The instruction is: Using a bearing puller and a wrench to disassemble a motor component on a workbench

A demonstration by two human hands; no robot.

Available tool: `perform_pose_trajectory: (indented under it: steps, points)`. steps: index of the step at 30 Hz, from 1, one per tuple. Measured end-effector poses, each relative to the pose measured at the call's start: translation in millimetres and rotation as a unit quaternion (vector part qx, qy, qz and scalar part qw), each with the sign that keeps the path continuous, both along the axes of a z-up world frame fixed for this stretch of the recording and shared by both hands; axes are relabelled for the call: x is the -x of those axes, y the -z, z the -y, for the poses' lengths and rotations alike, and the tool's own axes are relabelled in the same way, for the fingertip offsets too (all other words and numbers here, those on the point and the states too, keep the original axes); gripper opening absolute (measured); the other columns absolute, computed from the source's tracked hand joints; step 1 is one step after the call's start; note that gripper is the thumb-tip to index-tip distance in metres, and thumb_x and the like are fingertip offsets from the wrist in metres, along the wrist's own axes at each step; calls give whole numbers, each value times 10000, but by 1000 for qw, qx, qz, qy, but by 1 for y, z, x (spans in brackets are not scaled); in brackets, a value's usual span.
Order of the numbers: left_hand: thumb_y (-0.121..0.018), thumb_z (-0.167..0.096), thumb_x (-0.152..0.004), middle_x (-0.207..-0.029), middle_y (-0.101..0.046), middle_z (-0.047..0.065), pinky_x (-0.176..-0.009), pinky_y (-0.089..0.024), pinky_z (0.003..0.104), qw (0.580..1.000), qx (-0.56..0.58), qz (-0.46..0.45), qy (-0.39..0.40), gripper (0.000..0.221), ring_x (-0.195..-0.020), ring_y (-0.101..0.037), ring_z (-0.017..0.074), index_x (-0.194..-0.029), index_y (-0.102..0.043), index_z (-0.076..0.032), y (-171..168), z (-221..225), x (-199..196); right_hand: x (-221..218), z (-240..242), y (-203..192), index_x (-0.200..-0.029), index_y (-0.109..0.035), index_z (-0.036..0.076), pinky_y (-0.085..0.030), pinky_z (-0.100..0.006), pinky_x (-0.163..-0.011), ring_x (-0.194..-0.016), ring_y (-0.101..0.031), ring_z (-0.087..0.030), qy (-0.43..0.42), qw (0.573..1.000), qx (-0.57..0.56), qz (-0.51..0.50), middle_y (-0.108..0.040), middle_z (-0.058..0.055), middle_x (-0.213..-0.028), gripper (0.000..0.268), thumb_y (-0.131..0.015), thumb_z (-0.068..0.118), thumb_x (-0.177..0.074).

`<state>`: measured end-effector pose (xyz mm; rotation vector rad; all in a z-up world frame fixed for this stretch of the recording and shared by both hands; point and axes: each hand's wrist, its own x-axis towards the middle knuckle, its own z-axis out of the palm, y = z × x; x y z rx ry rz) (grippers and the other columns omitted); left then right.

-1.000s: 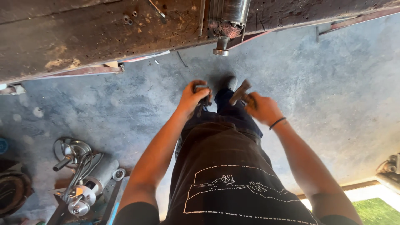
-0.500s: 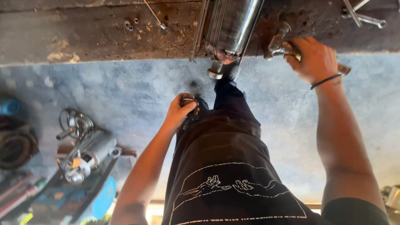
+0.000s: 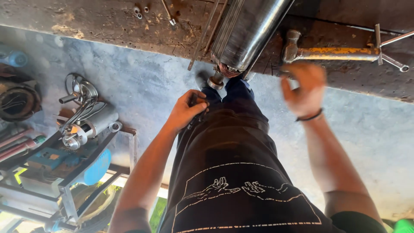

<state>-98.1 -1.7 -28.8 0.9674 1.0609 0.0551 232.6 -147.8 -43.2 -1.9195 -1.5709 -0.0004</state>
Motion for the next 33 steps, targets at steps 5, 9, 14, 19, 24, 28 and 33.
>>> perform_pose_trajectory:
  steps: [5, 9, 14, 19, 24, 28, 33]
  points:
    - [-814, -160, -836, -976, -729, 115, -874, -565, 348, 996, -61, 33, 63, 340, -922, -687, 188, -1147, -705, -76, -3, -11, -10, 90, -14, -7, -997, -750, 112, -558, -473, -712, -733, -718, -339, -140, 949, 125, -251, -729, -130, -814, 162, -774, 231, -890]
    - [-818, -138, -853, -1008, -739, 108, -885, -570, 328, 988, -52, 96, 110, 328, -954, -702, 159, -1152, -701, -71, -16, -25, -22, 137, -17, -8, -1006, -716, 121, -579, -412, -757, -838, -737, -316, -161, 912, 156, -343, -740, -95, -891, 288, -766, 387, -906]
    - [-801, -79, -870, -995, -718, 127, -850, -590, 328, 975, -45, 202, 78, 343, -915, -709, 169, -1188, -683, -27, -20, -43, -29, 170, -32, -2, -992, -668, 70, -538, -462, -744, -868, -721, -352, -78, 810, 221, -537, -705, -134, -885, 344, -730, 406, -954]
    - [-763, -104, -903, -1040, -724, 177, -865, -592, 375, 970, -3, 221, 101, 318, -923, -727, 239, -1185, -638, -31, 17, -79, 0, 232, -55, 13, -1049, -704, 116, -547, -400, -762, -825, -683, -205, 36, 760, 189, -620, -735, -67, -876, 263, -715, 368, -974]
    - [-709, -129, -950, -1014, -702, 133, -858, -585, 346, 976, 54, 182, 102, 312, -884, -721, 217, -1206, -542, -64, 23, -109, 29, 321, -76, 35, -1056, -687, 51, -587, -358, -810, -871, -740, -191, 142, 677, 84, -717, -729, -73, -890, 159, -688, 196, -993]
    - [-772, -104, -931, -1063, -722, 148, -853, -619, 392, 956, 95, 257, 105, 383, -913, -744, 236, -1231, -535, -73, 23, -117, 44, 382, -84, 57, -1082, -669, 38, -601, -359, -758, -846, -754, -198, 206, 685, 42, -698, -744, -116, -870, 201, -668, 226, -1014]
    - [-795, -29, -899, -1104, -710, 139, -876, -632, 386, 941, 108, 271, 169, 430, -955, -747, 222, -1234, -530, -69, 19, -108, 65, 433, -87, 38, -1116, -652, 33, -611, -370, -760, -813, -750, -205, 266, 657, -26, -705, -737, -120, -863, 200, -683, 198, -1008]
